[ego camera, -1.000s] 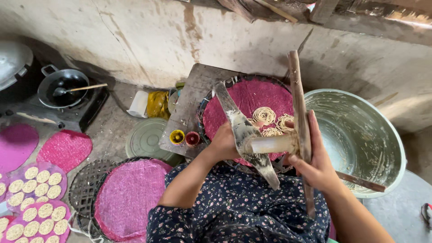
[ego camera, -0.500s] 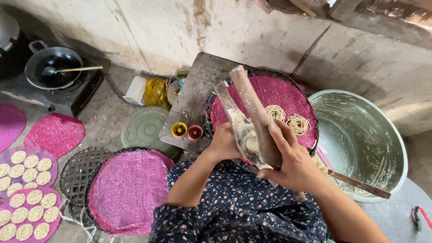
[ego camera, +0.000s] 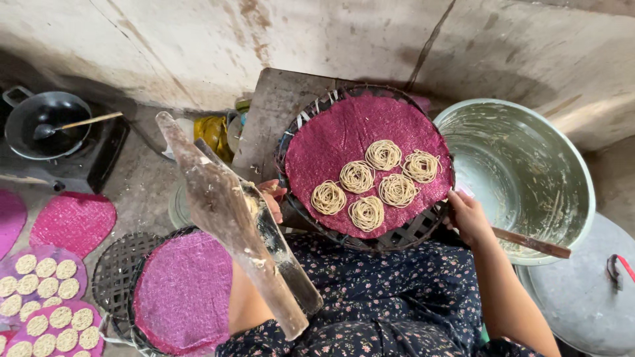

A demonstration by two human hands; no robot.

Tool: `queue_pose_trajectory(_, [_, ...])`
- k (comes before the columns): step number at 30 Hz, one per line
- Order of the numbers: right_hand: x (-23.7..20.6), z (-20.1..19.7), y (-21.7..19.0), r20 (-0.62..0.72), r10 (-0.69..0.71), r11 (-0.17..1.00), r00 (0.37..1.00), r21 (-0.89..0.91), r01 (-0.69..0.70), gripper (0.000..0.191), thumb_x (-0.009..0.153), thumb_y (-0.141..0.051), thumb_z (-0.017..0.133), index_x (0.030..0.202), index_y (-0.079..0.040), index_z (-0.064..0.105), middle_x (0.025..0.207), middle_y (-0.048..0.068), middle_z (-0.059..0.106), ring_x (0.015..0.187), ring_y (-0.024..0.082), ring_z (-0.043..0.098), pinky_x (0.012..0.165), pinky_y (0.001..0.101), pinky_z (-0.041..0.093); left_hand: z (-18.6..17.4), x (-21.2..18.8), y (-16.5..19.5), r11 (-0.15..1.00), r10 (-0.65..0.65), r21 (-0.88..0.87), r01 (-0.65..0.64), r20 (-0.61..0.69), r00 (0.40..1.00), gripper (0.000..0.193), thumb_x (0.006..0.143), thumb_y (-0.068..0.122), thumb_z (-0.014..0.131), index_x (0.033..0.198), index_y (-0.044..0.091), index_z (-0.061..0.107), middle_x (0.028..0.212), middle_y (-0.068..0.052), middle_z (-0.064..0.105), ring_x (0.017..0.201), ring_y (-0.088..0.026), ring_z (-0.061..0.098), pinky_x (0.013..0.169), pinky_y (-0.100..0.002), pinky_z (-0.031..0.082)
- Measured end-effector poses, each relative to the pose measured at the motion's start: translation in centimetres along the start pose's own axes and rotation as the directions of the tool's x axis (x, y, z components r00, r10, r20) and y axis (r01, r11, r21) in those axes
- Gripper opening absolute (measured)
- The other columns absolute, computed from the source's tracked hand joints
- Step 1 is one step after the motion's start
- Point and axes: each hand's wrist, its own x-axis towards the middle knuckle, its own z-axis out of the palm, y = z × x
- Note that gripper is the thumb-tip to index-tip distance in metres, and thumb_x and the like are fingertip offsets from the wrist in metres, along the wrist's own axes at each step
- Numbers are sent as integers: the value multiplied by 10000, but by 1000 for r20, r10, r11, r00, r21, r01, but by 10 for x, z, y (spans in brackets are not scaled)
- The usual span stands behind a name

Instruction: The person sits and operates a wooden hand press, scooping dough from a large basin into the press with a spatula and squeezing it to extrude noodle strands into nests. The extruded nests accumulate on a pink mesh mat, and the person covers them with another mat near the end.

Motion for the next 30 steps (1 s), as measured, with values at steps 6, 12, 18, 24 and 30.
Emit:
queue_pose_trajectory(6, [-77,62,24,82,145,863,986,478,-166,214,1067,-267,477,1071,-60,533,846,84,608,644,211,669,584,368,609,4,-3,-17,1000,-7,-29,7,16,1000,638,979,388,627,1427,-52,516,931,-123,679,887,-272,689,1111,-473,468])
queue_pose_trajectory(12, [-105,97,13,160,157,737,975,639,-223,167,1047,-206,490,1048,-39,504,950,185,659,840,315,736,752,394,640,11,-2,-33,1000,9,-3,-9,66,998,666,1048,441,551,1456,-85,507,809,-111,687,786,-256,700,1139,-473,451])
queue_pose_trajectory(18, [-106,133,-6,169,125,677,978,705,-209,202,1046,-213,468,1070,-12,452,1052,250,653,947,347,732,808,407,640,5,0,-46,998,-50,-20,55,185,982,723,1054,474,484,1455,-127,452,786,-163,704,761,-288,715,1158,-479,395])
queue_pose_trajectory(24, [-122,166,-9,331,198,600,923,703,-381,262,1039,-221,511,1098,25,443,1162,263,683,1060,324,742,891,423,623,-1,-17,-54,982,-168,-76,173,63,984,669,1115,441,413,1441,-139,492,765,-155,688,769,-281,685,1197,-486,382])
queue_pose_trajectory(30, [-144,179,-1,661,243,713,710,374,-593,332,979,-164,560,1287,-40,578,1114,134,742,978,253,759,870,357,619,5,-30,-54,934,-304,-206,292,-29,952,643,1159,421,383,1440,-143,508,760,-155,677,763,-292,682,1179,-483,396])
